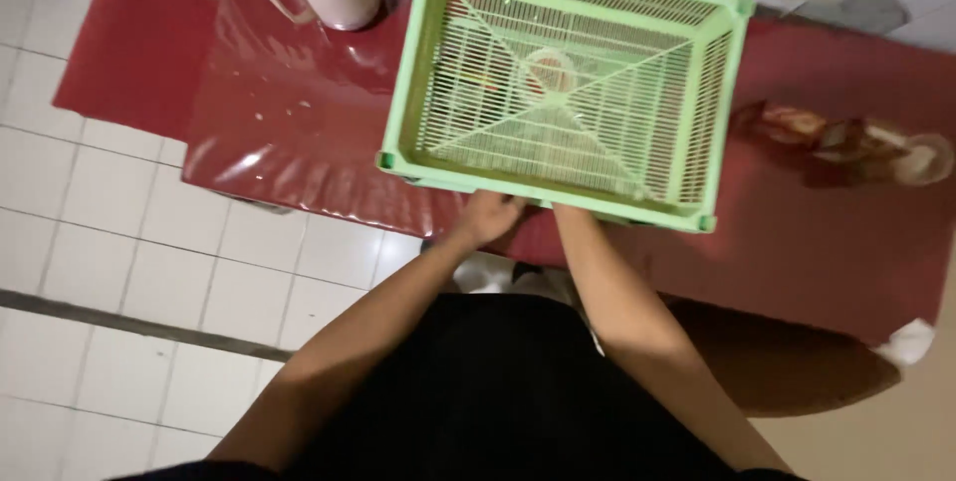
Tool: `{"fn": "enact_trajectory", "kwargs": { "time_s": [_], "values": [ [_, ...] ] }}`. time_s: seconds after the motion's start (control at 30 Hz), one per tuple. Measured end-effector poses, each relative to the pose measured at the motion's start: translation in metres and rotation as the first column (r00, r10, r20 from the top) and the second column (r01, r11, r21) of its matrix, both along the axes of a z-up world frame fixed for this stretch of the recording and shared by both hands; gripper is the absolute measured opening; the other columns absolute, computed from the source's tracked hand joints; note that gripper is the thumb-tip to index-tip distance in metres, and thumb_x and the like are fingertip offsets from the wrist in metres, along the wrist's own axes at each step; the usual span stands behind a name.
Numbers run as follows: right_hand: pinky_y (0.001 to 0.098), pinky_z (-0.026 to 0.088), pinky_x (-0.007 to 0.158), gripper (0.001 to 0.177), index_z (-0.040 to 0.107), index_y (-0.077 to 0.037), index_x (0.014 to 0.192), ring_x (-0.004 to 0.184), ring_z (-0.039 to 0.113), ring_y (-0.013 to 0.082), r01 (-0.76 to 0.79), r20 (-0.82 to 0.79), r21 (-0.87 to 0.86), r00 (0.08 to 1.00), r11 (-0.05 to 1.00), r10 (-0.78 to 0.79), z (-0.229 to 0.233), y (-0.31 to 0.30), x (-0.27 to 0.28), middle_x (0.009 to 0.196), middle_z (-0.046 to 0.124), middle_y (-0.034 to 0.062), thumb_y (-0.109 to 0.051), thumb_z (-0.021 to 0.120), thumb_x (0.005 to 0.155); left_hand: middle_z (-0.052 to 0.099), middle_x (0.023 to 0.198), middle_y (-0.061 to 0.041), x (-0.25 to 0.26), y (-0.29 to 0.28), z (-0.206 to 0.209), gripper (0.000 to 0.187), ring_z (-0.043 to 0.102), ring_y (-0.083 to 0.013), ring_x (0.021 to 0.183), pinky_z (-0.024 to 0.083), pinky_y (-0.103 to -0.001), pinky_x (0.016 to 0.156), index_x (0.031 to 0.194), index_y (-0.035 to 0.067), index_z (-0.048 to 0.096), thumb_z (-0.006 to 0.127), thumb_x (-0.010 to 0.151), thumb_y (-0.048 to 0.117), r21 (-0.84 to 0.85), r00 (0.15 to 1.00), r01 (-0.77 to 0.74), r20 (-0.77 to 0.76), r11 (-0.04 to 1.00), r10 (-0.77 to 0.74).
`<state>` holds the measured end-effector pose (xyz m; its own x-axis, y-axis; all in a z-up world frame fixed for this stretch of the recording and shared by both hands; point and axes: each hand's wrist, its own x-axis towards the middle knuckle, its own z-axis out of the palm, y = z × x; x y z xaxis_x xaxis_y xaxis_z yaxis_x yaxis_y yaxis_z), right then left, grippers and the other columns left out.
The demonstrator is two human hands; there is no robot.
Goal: The person clears a green plastic dish rack of various food items and then disassembles the rack on a table.
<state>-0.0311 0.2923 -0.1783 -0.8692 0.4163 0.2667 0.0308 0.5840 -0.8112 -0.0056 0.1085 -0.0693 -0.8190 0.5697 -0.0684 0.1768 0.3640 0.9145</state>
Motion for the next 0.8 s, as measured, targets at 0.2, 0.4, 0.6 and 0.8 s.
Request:
{"fn": "enact_trajectory", "kwargs": {
  "time_s": [0.2,0.4,0.6,0.8],
  "values": [
    [0.0451,0.052,0.088,0.03,0.069,-0.001,0.118,0.099,0.063,0.0316,0.092,0.033,0.06,0.995,0.994,-0.095,0.004,-0.021,0.011,0.11,0.069,0.0151,-0.025,0.063,0.1,0.068,0.123,-0.02,-0.008,-0.023,-0.01,0.032,0.063,-0.0387,0.115,0.05,-0.047,0.099,0.125,0.007,0.065,0.061,0.096,0.02,0.099,0.98,0.164,-0.13,0.981,-0.15],
    [0.0477,0.05,0.089,0.031,0.069,0.0,0.118,0.101,0.063,0.0354,0.179,0.05,0.129,0.981,0.975,-0.187,-0.013,-0.021,0.044,0.111,0.069,0.0169,-0.023,0.065,0.097,0.071,0.117,-0.02,-0.015,-0.027,-0.018,0.03,0.066,-0.0373,0.111,0.052,-0.046,0.095,0.122,0.006,0.067,0.061,0.096,0.021,0.081,0.981,0.194,-0.044,0.978,-0.191],
    [0.0503,0.049,0.089,0.033,0.069,0.002,0.117,0.103,0.064,0.0391,0.322,0.022,0.19,0.943,0.927,-0.332,-0.025,-0.019,0.079,0.112,0.07,0.0187,-0.022,0.067,0.093,0.072,0.104,-0.02,-0.02,-0.024,-0.009,0.027,0.069,-0.0338,0.096,0.054,-0.044,0.086,0.118,0.004,0.069,0.055,0.105,0.024,0.019,0.961,0.224,0.162,0.974,-0.225],
    [0.0347,0.056,0.081,0.016,0.063,0.002,0.12,0.095,0.062,0.0209,0.211,-0.009,-0.603,0.963,0.769,-0.27,0.08,-0.042,0.143,0.109,0.065,0.0118,-0.008,0.057,0.108,0.073,0.099,-0.011,-0.025,-0.008,-0.099,0.022,0.069,-0.0213,0.083,0.059,-0.036,0.076,0.109,0.003,0.07,0.055,0.102,0.019,0.117,0.967,0.118,0.211,0.986,-0.141]
  ]
}}
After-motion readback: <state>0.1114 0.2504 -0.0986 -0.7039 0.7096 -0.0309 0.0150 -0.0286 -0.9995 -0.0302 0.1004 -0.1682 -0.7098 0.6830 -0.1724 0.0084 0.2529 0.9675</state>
